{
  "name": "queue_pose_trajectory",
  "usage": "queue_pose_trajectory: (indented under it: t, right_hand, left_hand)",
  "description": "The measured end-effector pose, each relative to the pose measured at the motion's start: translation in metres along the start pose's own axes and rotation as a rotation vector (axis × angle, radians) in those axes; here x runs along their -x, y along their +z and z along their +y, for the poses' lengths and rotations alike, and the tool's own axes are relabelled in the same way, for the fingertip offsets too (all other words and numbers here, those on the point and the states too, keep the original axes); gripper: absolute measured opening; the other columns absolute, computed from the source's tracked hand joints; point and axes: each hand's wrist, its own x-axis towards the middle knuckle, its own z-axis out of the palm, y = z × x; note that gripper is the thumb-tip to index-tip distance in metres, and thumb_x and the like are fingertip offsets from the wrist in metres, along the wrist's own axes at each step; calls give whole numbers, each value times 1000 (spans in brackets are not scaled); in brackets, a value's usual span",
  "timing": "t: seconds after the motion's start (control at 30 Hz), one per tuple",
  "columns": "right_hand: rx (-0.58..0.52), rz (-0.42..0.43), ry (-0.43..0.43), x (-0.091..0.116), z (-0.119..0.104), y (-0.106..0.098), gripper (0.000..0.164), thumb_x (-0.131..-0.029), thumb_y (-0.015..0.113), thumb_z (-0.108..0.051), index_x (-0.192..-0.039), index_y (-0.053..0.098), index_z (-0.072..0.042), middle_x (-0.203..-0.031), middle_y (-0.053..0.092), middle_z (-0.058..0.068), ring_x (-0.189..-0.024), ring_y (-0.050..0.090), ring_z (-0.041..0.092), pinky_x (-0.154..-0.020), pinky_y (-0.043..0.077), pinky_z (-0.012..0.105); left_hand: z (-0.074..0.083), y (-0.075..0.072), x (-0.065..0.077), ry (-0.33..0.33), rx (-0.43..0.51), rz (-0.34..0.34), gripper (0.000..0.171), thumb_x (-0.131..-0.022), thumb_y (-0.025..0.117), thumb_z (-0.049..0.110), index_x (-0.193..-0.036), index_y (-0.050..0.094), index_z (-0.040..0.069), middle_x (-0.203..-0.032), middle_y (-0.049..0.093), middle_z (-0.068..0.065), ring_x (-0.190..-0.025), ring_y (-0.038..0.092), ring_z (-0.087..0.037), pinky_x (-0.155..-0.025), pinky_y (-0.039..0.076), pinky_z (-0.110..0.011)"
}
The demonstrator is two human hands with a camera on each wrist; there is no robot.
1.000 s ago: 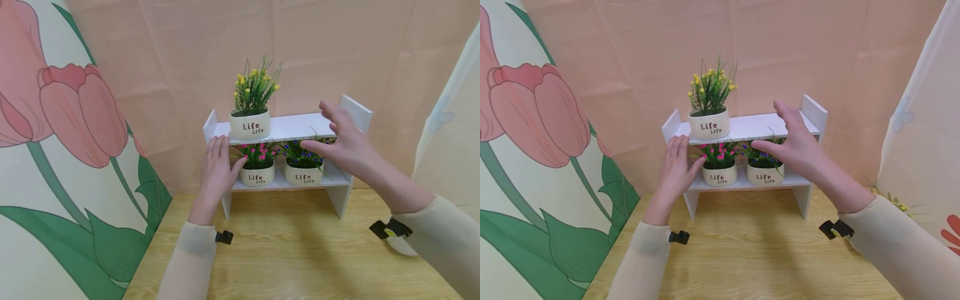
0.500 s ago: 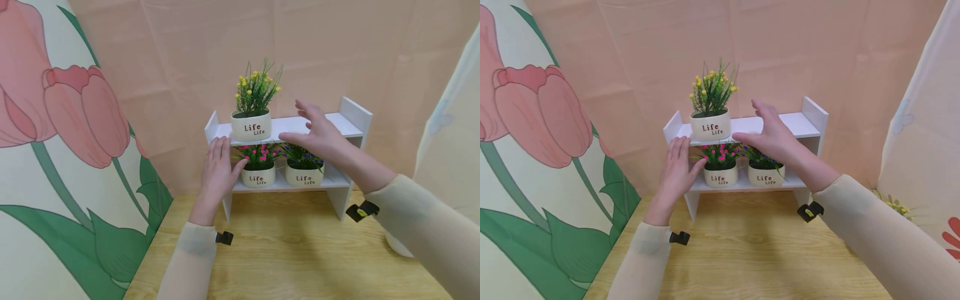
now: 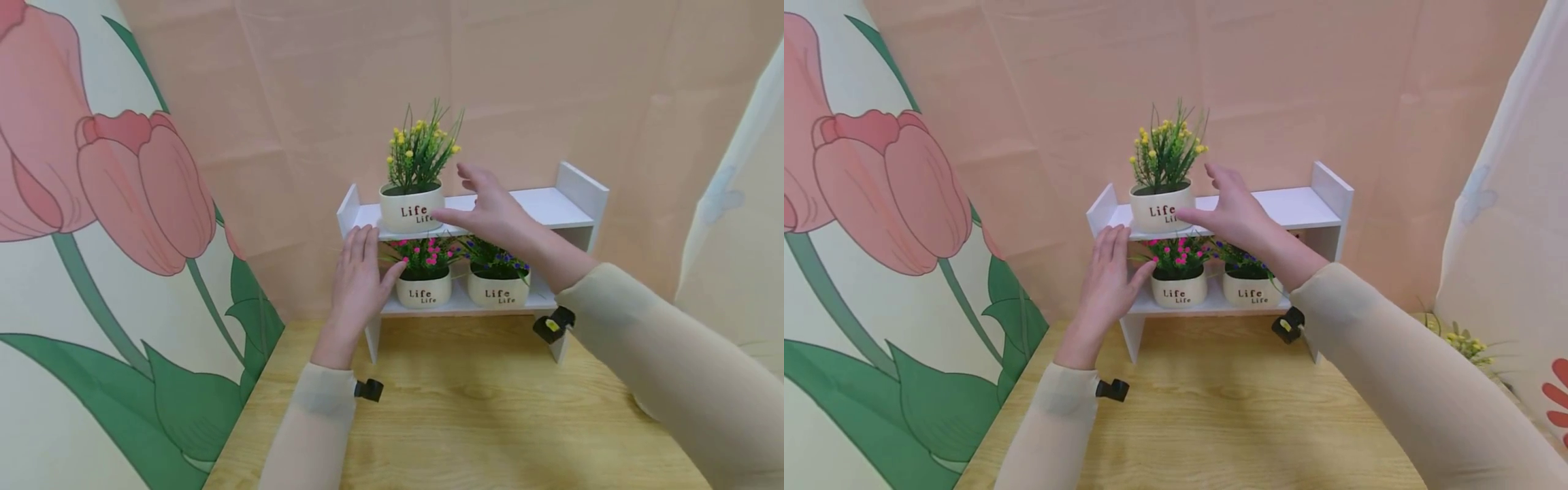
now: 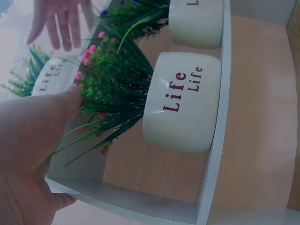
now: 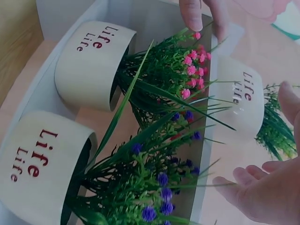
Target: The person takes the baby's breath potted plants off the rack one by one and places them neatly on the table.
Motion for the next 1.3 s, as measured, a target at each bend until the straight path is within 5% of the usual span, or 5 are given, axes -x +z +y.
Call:
queue_pose_trajectory:
  t: [0.5,1.3]
  right_hand:
    - [-48,-23,60,-24,-2,18,117,-99,82,-55,-178,9,-9,-182,20,13,-164,28,39,-131,28,61]
    - [-163,-5,94,-39,0,31,107,-99,85,-46,-177,19,-14,-179,28,18,-161,34,41,-127,35,64]
  left_hand:
    - [-5,2,1,-2,-8,13,87,-109,67,52,-170,31,1,-175,33,-18,-167,19,-35,-136,18,-49]
    - [-2,1,0,5,-12,23,86,-109,67,52,-170,32,2,-175,34,-17,-167,20,-34,-135,21,-51]
